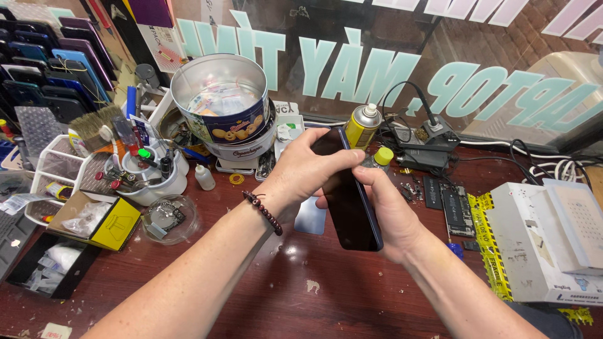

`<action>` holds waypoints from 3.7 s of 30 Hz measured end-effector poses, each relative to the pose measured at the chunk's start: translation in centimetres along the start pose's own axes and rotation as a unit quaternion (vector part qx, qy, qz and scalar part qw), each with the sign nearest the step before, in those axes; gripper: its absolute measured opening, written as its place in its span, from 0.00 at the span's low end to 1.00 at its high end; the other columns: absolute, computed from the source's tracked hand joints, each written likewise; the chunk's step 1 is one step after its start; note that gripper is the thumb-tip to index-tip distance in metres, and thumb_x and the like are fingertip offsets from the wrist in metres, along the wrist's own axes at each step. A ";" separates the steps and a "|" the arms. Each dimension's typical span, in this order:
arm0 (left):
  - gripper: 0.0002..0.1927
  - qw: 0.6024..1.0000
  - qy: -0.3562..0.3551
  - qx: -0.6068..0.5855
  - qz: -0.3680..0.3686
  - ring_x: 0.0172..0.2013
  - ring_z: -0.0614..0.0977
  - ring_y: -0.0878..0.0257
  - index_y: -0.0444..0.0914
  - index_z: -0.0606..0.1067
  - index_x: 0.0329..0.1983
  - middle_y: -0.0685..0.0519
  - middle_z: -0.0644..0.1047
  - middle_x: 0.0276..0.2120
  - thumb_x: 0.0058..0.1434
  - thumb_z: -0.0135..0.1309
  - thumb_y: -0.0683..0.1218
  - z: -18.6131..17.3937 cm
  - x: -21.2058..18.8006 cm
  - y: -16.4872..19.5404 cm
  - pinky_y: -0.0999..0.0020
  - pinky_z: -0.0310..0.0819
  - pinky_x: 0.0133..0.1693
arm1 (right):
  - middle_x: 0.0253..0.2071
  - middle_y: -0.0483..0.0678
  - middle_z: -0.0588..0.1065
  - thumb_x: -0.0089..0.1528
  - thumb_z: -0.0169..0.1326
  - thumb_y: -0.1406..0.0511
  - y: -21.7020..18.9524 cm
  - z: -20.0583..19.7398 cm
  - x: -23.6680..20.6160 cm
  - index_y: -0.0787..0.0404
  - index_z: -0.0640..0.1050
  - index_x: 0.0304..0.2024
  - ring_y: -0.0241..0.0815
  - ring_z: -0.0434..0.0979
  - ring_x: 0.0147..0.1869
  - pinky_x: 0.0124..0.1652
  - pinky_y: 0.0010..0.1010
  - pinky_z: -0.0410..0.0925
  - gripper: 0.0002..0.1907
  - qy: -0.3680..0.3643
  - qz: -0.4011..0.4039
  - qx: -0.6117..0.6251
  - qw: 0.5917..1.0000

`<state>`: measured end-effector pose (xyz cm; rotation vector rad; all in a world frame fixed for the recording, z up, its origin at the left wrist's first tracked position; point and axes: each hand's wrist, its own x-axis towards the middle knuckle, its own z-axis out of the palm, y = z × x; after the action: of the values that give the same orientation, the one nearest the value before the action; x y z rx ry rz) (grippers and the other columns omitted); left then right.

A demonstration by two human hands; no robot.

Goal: The person holds a smartphone, removes its back cover to expose the internal components, then works on the opened device on the bench, prying and lifting the battery and other internal parts, and handles the separated frame and cover while using a screwdriver.

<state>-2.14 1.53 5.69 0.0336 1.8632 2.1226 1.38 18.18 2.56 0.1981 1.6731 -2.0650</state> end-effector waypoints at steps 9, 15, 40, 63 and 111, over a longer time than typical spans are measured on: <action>0.32 0.999 -0.025 -0.036 -0.002 0.18 0.72 0.71 0.33 0.72 0.57 0.53 0.77 0.27 0.48 0.66 0.45 -0.7 0.2 -0.7 0.74 0.62 0.17 | 0.42 0.51 0.82 0.58 0.43 0.42 0.2 0.2 -0.2 0.63 0.81 0.54 0.37 0.79 0.43 0.40 0.29 0.71 0.38 0.007 0.035 -0.031 0.999; 0.27 0.999 -0.016 -0.035 -0.028 0.25 0.80 0.72 0.37 0.75 0.54 0.55 0.80 0.32 0.49 0.64 0.47 -1.0 0.2 -0.6 0.75 0.73 0.21 | 0.41 0.51 0.81 0.60 0.42 0.42 0.4 0.4 0.0 0.64 0.81 0.54 0.38 0.78 0.41 0.37 0.29 0.69 0.39 -0.015 0.024 -0.022 0.999; 0.23 0.997 -0.032 -0.013 -0.061 0.31 0.81 0.65 0.39 0.74 0.51 0.53 0.79 0.34 0.54 0.61 0.51 -3.7 0.8 -0.4 0.64 0.79 0.29 | 0.41 0.54 0.81 0.64 0.40 0.46 0.4 2.1 0.9 0.62 0.78 0.55 0.40 0.79 0.38 0.36 0.32 0.72 0.32 -0.040 0.016 0.033 0.999; 0.23 0.987 -0.129 -0.027 -0.091 0.42 0.79 0.57 0.45 0.72 0.63 0.51 0.77 0.51 0.67 0.44 0.54 -4.3 2.7 1.2 0.59 0.79 0.38 | 0.53 0.55 0.79 0.63 0.39 0.48 -0.7 1.2 0.1 0.66 0.74 0.62 0.44 0.81 0.46 0.45 0.35 0.76 0.36 -0.048 -0.007 0.208 0.977; 0.36 0.990 -0.074 0.085 -0.079 0.46 0.79 0.59 0.44 0.67 0.62 0.52 0.76 0.47 0.52 0.59 0.62 -2.6 2.1 1.2 0.48 0.76 0.42 | 0.42 0.53 0.82 0.65 0.43 0.45 -0.7 -1.6 0.6 0.60 0.77 0.60 0.38 0.79 0.42 0.39 0.30 0.72 0.33 -0.085 -0.036 0.055 0.994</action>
<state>-4.96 -0.62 6.08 0.0781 1.8868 1.8023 0.23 19.65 2.52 -0.0029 1.4866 -2.1628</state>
